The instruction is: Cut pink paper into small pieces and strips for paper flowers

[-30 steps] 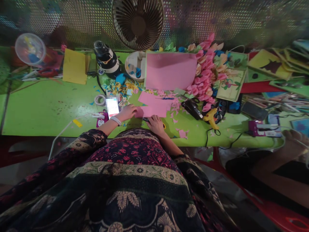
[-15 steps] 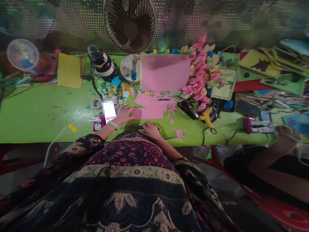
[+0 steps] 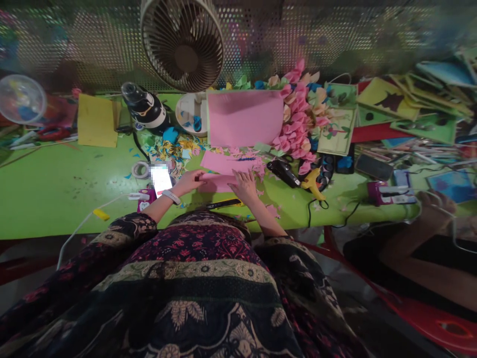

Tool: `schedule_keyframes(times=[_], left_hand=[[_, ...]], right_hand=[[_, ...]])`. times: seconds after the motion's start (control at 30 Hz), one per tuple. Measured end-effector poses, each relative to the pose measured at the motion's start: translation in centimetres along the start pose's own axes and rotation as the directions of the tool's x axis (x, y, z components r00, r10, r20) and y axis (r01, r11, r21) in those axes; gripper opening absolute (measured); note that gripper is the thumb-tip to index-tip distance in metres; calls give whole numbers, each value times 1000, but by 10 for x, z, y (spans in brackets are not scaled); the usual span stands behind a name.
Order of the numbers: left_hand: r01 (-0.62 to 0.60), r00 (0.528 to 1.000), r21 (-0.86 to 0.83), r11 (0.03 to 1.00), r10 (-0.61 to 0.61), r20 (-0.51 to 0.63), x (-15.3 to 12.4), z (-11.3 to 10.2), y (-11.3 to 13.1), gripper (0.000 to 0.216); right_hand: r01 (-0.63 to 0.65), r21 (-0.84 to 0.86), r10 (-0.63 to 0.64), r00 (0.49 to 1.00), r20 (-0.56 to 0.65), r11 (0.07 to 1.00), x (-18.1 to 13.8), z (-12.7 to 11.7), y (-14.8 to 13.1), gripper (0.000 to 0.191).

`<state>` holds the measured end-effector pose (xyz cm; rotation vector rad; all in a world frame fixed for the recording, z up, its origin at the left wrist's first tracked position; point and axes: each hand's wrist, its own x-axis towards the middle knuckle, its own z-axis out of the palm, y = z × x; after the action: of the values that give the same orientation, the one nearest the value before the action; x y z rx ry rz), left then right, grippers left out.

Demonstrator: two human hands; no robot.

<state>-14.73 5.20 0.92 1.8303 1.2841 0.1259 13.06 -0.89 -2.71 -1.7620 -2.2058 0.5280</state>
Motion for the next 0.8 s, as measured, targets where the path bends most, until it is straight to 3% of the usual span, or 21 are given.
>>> schedule_keyframes(times=[0.1, 0.2, 0.27, 0.4, 0.5, 0.57, 0.63, 0.7, 0.8], left_hand=[[50, 999, -27, 998, -50, -21, 11, -9, 2, 37], [91, 992, 93, 992, -99, 81, 14, -11, 4, 30], [109, 988, 185, 977, -127, 85, 9, -8, 5, 33], [75, 993, 295, 952, -46, -104, -4, 5, 11, 62], [85, 994, 297, 951, -62, -85, -6, 9, 15, 71], [144, 989, 270, 952, -145, -18, -4, 8, 16, 62], [163, 983, 256, 953, -178, 36, -2, 8, 15, 39], [114, 990, 248, 962, -132, 58, -2, 7, 15, 15], [42, 995, 213, 976, -61, 81, -7, 5, 16, 16]], right_hand=[[-63, 36, 63, 998, 23, 997, 6, -6, 21, 37], [-71, 63, 62, 989, 135, 996, 7, -11, 32, 26], [-44, 44, 34, 981, 192, 998, 4, -13, 30, 22], [-31, -34, 35, 991, 133, 999, -3, -10, 16, 39], [-103, -68, 112, 982, 155, 992, -5, -6, 9, 48], [-144, -67, 155, 966, 208, 987, -5, -4, 9, 49], [-161, -56, 169, 957, 236, 985, -5, -3, 11, 46], [-148, -46, 154, 960, 233, 988, -6, -4, 13, 41], [-96, -35, 101, 979, 175, 995, -9, -9, 11, 41]])
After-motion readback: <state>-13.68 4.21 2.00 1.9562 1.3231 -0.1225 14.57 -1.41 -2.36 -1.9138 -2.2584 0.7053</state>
